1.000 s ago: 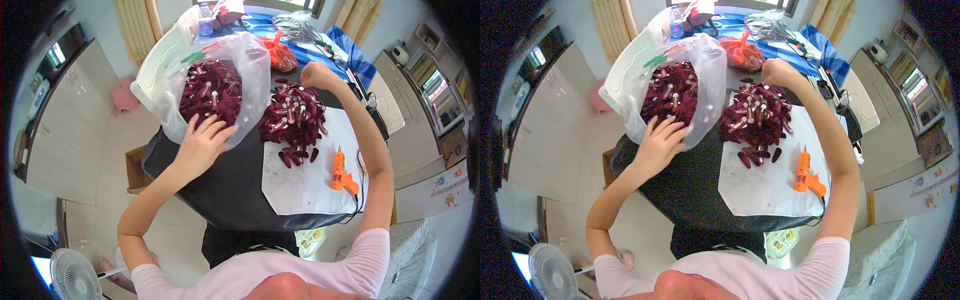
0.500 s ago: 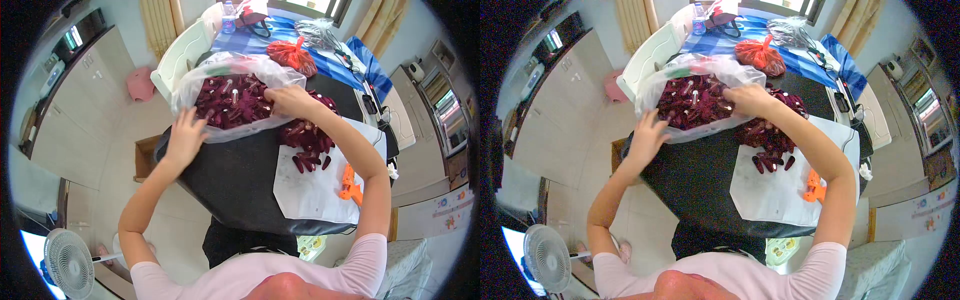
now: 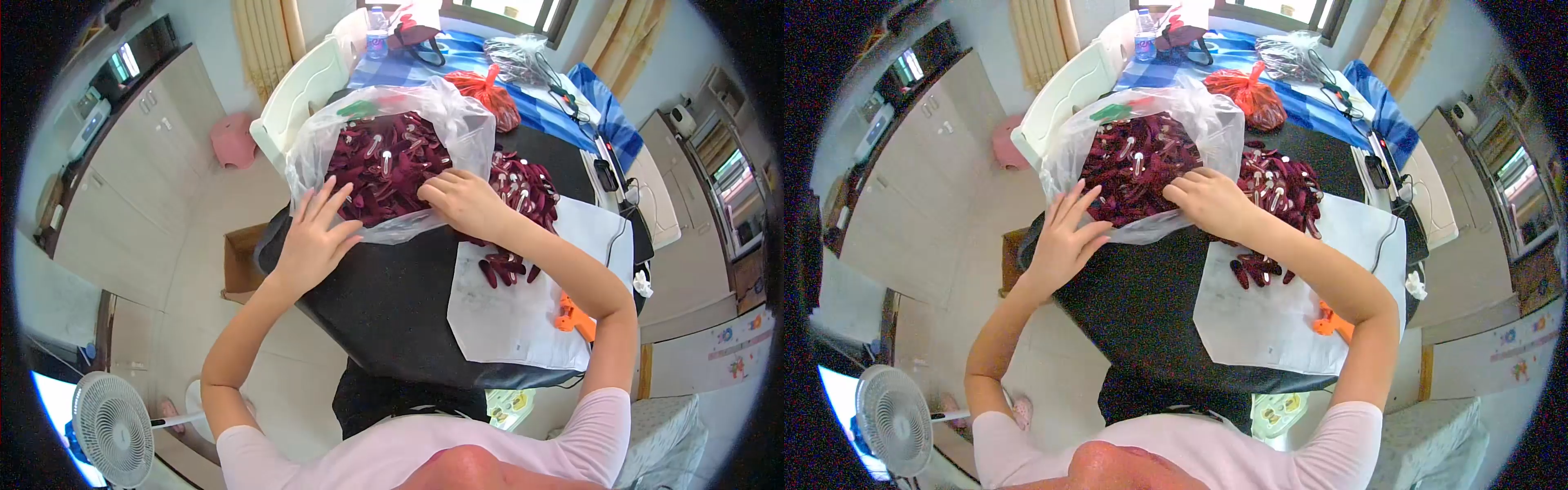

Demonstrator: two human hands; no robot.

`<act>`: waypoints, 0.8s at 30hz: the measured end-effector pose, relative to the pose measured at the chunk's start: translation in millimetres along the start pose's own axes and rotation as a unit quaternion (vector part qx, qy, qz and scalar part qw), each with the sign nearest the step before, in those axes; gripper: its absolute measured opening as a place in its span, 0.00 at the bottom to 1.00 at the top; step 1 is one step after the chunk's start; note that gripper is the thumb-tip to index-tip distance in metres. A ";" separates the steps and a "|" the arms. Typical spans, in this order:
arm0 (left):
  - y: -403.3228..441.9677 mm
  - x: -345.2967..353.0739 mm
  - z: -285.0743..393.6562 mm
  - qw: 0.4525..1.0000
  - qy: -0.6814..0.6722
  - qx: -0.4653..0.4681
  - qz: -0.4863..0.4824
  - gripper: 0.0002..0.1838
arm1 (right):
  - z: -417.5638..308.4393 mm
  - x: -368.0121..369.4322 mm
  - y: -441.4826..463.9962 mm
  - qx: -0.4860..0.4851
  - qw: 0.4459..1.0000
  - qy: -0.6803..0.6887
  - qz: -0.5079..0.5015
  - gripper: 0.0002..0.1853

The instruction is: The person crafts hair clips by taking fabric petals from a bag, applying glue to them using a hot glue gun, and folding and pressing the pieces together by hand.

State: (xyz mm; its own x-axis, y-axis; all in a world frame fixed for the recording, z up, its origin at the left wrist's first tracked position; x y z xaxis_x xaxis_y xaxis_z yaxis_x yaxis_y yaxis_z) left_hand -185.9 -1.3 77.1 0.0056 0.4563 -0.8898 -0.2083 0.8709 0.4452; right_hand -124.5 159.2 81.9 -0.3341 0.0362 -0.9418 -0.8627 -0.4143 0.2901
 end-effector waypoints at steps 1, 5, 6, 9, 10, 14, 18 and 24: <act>4.0 -0.7 4.5 1.000 0.008 0.010 0.000 0.09 | -6.2 -10.0 -0.7 -0.019 1.000 -0.008 0.015 0.09; 18.1 12.7 18.8 0.999 -0.002 0.039 -0.026 0.16 | -30.5 -37.7 -18.0 -0.060 0.998 -0.024 0.025 0.08; 19.8 19.3 28.9 0.998 -0.009 0.052 -0.041 0.18 | -34.4 -45.6 -26.5 -0.052 0.998 -0.026 0.013 0.08; 10.6 61.2 52.5 0.986 -0.023 0.108 -0.123 0.26 | -42.0 -77.4 -62.9 0.001 1.000 -0.023 -0.005 0.09; 7.1 74.2 56.8 0.983 -0.041 0.114 -0.139 0.27 | -41.3 -89.8 -78.5 0.038 0.999 -0.020 0.002 0.10; 14.2 62.2 58.9 0.986 -0.059 0.108 -0.108 0.25 | -23.6 -115.8 -164.3 0.260 0.965 -0.007 0.023 0.12; 32.3 25.8 43.4 0.987 -0.130 0.093 -0.003 0.12 | -12.3 -109.0 -281.1 0.504 0.859 0.062 0.064 0.19; 62.4 9.8 -17.4 0.998 -0.059 0.024 0.026 0.10 | -35.1 -67.0 -345.4 0.550 0.833 0.049 -0.020 0.33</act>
Point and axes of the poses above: each hand's wrist, its own y-axis towards the middle knuckle, its own x-axis out of the palm, z = x × y, the point moved 9 cm from there along y, towards the middle knuckle, and after that the axes turned 7 degrees about -z, right-handed, at the moved point
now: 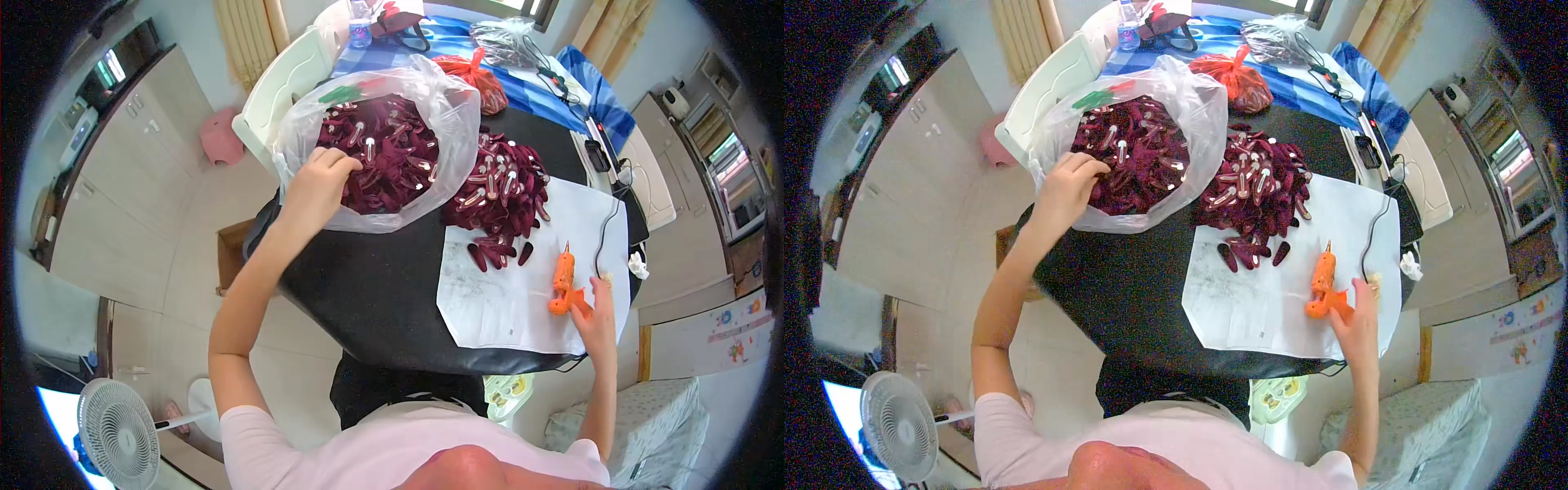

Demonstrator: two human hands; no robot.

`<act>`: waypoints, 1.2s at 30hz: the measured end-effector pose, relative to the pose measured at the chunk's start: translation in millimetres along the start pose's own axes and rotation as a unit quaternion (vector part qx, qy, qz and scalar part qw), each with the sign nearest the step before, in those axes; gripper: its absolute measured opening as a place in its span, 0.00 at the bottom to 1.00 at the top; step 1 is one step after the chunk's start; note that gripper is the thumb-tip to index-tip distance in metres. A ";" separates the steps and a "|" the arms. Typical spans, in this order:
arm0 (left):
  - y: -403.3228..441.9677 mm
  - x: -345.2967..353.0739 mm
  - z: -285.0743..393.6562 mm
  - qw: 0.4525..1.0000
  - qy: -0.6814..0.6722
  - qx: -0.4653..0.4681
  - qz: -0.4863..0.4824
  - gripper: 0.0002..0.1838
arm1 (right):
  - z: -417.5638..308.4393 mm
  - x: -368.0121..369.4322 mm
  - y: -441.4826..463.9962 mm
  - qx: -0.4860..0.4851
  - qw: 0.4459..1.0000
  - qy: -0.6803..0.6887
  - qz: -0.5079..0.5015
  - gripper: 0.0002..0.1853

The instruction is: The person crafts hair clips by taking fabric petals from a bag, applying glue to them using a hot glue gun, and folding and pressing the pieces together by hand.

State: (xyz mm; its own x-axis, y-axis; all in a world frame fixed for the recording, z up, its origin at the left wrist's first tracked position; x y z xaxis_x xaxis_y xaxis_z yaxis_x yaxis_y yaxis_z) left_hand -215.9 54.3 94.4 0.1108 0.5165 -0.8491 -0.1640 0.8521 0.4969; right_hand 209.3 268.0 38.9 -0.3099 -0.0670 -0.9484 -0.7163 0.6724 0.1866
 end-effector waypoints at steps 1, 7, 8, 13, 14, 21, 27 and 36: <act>1.9 3.1 -1.8 1.000 0.014 0.004 -0.023 0.10 | -0.9 8.0 -0.4 0.001 1.000 0.002 -0.017 0.34; -6.1 26.3 -20.4 0.981 -0.024 -0.172 -0.083 0.13 | -10.3 22.7 7.4 0.021 0.999 -0.029 -0.006 0.34; -9.9 27.3 -23.1 0.978 -0.004 -0.196 -0.071 0.14 | -5.1 22.6 6.6 0.019 1.000 -0.024 0.000 0.34; -19.1 36.8 -35.1 0.963 0.030 -0.260 -0.059 0.18 | 5.0 9.1 -2.7 -0.014 0.997 -0.016 0.075 0.26; -19.4 39.3 -36.5 0.962 0.021 -0.264 -0.068 0.18 | 11.8 5.8 -2.4 -0.020 0.995 0.006 0.096 0.24; -16.8 19.1 -10.6 0.975 -0.086 -0.180 0.098 0.09 | 9.7 -30.6 12.3 0.145 0.725 0.671 0.060 0.20; 1.7 39.2 53.5 0.804 -0.562 -0.189 0.043 0.08 | -60.4 -40.1 50.4 0.034 0.666 0.745 0.024 0.22; 13.8 84.7 128.5 0.718 -0.680 -0.147 -0.030 0.12 | -134.6 2.9 99.2 -0.088 0.673 0.731 -0.071 0.15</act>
Point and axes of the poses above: each hand's wrist, its own y-axis towards the middle knuckle, its own x-axis out of the palm, z = x × y, the point moved 9 cm from there along y, towards the middle knuckle, and after that the axes turned 7 degrees about -z, right-handed, at the moved point
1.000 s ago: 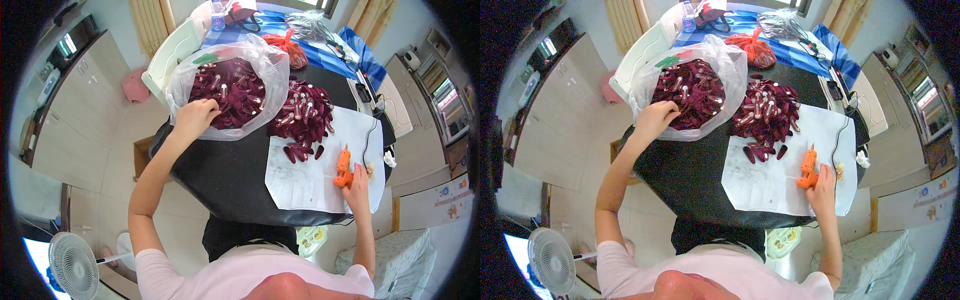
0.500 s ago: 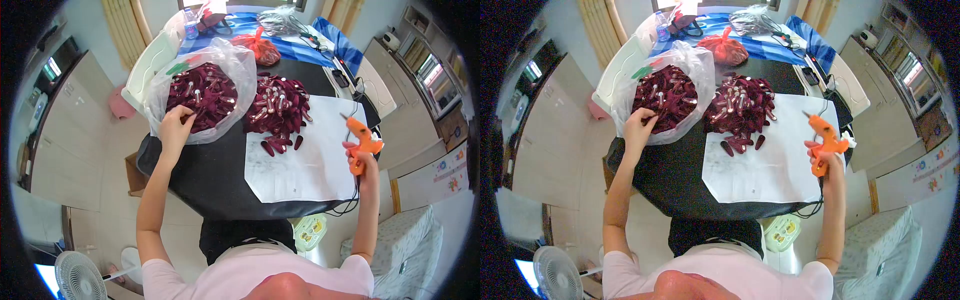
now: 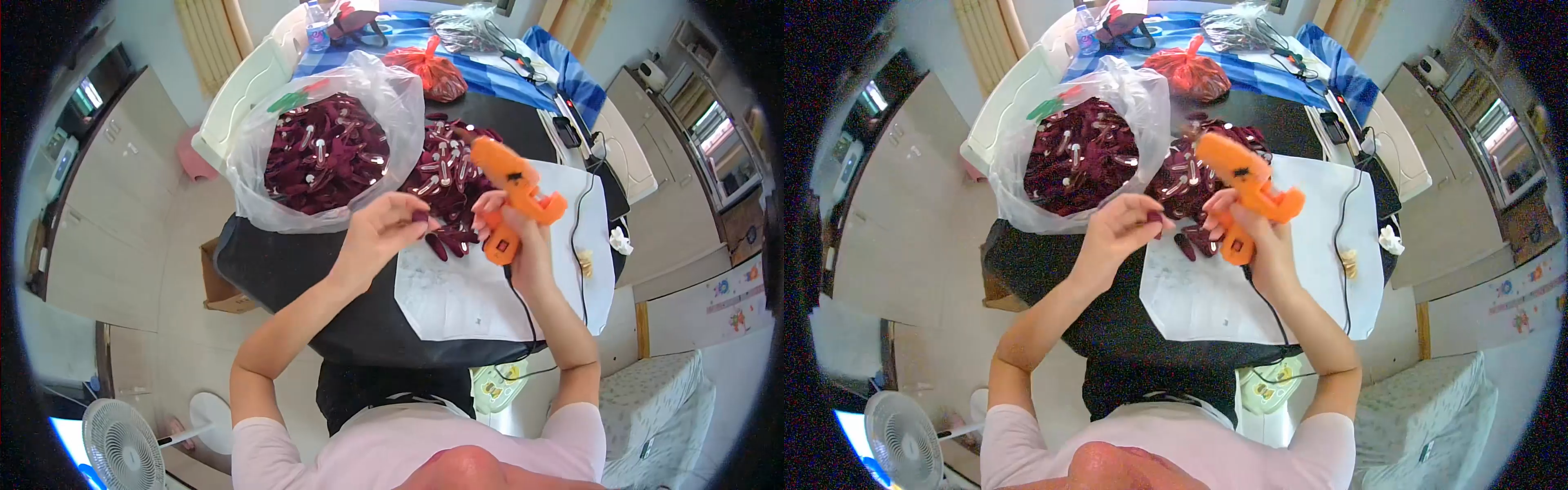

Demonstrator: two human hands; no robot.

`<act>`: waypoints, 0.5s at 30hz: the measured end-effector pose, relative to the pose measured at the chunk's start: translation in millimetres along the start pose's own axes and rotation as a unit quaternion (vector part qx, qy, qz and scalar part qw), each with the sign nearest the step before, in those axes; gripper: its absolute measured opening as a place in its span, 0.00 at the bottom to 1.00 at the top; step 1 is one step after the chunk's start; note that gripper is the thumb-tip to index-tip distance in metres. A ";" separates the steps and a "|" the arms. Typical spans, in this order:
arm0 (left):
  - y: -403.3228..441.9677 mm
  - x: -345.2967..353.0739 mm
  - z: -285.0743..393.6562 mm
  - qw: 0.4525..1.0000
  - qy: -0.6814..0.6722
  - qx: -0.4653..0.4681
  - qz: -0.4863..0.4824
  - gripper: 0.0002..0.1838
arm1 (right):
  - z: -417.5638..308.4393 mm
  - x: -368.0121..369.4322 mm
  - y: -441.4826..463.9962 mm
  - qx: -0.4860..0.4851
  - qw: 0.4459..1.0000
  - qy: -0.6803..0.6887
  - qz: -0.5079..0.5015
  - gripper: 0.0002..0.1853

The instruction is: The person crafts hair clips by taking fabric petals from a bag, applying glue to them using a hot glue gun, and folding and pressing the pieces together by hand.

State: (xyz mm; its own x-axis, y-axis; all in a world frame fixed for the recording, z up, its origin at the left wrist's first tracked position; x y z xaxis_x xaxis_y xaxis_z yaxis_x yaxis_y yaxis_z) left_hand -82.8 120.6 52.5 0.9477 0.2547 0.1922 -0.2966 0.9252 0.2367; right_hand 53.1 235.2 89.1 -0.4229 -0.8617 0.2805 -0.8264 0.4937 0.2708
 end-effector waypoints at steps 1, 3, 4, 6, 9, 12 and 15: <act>-3.8 -1.4 -5.2 1.000 0.020 -0.008 0.003 0.13 | 5.4 -0.8 -2.5 0.006 1.000 -0.023 -0.020 0.15; -7.3 -6.7 -10.6 0.999 0.023 -0.020 0.022 0.13 | 14.9 -4.5 -7.3 0.013 0.996 -0.070 -0.045 0.13; -6.8 -10.3 -7.8 0.999 0.029 -0.007 0.036 0.13 | 18.6 -8.0 -9.1 0.014 0.997 -0.071 -0.037 0.13; -5.8 -16.9 -0.3 0.997 0.045 0.018 0.061 0.12 | 22.2 -13.6 -11.4 0.014 0.997 -0.069 -0.021 0.13; -10.2 -22.8 9.6 0.995 0.025 0.029 0.089 0.10 | 20.7 -13.5 -17.4 0.035 0.995 -0.088 -0.027 0.12; -15.9 -24.3 22.8 0.981 0.112 0.132 0.085 0.08 | 31.3 -11.3 -31.8 0.154 0.977 -0.144 -0.033 0.14; -21.7 -20.4 36.2 0.952 0.244 0.168 0.083 0.05 | 28.9 6.7 -33.3 0.158 0.974 -0.154 -0.051 0.17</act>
Point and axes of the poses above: each hand's wrist, its own y-axis towards the middle knuckle, its own x-axis out of the palm, z = x × y, the point moved 9 cm from there along y, towards the middle knuckle, and after that the axes turned 7 degrees about -z, right-handed, at the moved point
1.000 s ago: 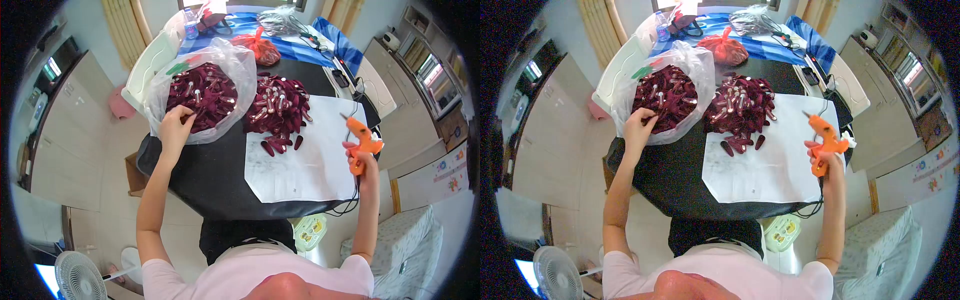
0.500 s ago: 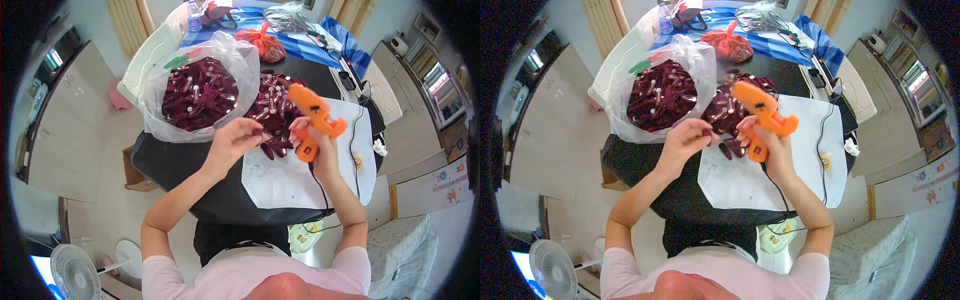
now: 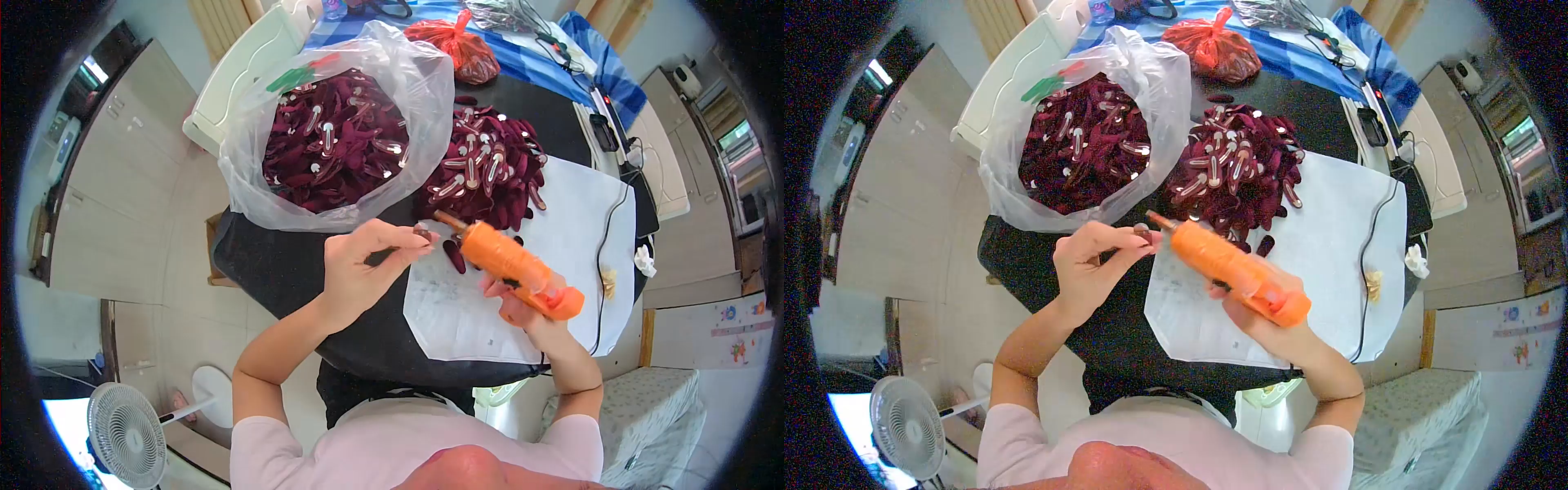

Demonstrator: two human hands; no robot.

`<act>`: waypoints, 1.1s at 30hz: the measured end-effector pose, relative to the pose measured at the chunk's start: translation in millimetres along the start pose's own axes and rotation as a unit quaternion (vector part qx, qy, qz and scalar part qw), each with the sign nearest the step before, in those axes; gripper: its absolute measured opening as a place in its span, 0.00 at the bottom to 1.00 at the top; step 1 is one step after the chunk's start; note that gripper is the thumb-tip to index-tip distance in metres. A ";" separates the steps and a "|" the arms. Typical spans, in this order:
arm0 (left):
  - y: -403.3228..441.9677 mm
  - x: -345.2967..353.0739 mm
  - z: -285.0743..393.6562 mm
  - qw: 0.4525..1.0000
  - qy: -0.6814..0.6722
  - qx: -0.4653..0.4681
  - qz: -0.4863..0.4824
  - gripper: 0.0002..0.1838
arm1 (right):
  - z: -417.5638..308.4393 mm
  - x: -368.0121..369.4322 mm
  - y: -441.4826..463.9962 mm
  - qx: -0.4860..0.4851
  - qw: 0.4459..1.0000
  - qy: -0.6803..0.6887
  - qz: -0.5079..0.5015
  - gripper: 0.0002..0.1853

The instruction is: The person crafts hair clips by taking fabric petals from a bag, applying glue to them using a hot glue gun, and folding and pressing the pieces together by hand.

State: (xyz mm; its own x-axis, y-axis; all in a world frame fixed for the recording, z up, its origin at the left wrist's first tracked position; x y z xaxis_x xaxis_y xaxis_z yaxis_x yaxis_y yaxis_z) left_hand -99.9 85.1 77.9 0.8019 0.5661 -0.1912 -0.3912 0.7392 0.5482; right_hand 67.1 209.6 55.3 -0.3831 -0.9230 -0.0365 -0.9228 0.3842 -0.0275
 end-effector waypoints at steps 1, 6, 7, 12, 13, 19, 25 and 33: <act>-0.5 1.5 5.2 0.999 0.040 0.024 -0.011 0.05 | 0.0 1.6 -0.6 0.004 1.000 -0.016 -0.010 0.17; -0.4 1.4 5.5 0.998 0.051 0.022 0.002 0.04 | 2.2 -2.2 -7.6 0.066 0.996 -0.052 -0.015 0.18; -0.4 0.9 4.2 0.999 0.049 0.018 0.006 0.04 | 0.6 -1.8 -6.7 0.047 0.998 -0.044 -0.013 0.18; -2.2 0.5 0.7 0.999 0.051 0.017 0.006 0.03 | 2.7 0.5 -4.8 0.041 0.997 -0.050 -0.030 0.18; -1.8 0.5 2.7 0.998 0.058 0.024 0.011 0.03 | 4.1 0.5 -5.1 0.037 0.998 -0.034 -0.029 0.18; -3.6 1.3 4.4 0.995 0.086 0.044 0.008 0.04 | 6.0 0.3 -4.7 0.028 0.999 -0.008 -0.022 0.16; -3.5 1.0 7.0 0.994 0.096 0.049 0.012 0.03 | 8.1 1.1 -3.1 0.043 0.999 -0.017 -0.023 0.15; -3.9 1.7 7.3 0.992 0.111 0.054 0.009 0.02 | 10.5 0.1 -4.2 0.055 0.998 -0.005 -0.007 0.13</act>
State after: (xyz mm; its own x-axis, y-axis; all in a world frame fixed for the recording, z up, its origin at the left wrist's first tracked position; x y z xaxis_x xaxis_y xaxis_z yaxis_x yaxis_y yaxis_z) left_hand -93.7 80.6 81.4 0.6717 0.6536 -0.3487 -0.3436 0.6919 0.6350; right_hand 71.3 208.1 45.0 -0.3698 -0.9280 -0.0444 -0.9178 0.3723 -0.1382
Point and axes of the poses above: each hand's wrist, its own y-axis towards the middle knuckle, its own x-axis out of the palm, z = x × y, the point moved 9 cm from there along y, towards the middle knuckle, and after that the axes turned 7 degrees about -z, right-handed, at the moved point
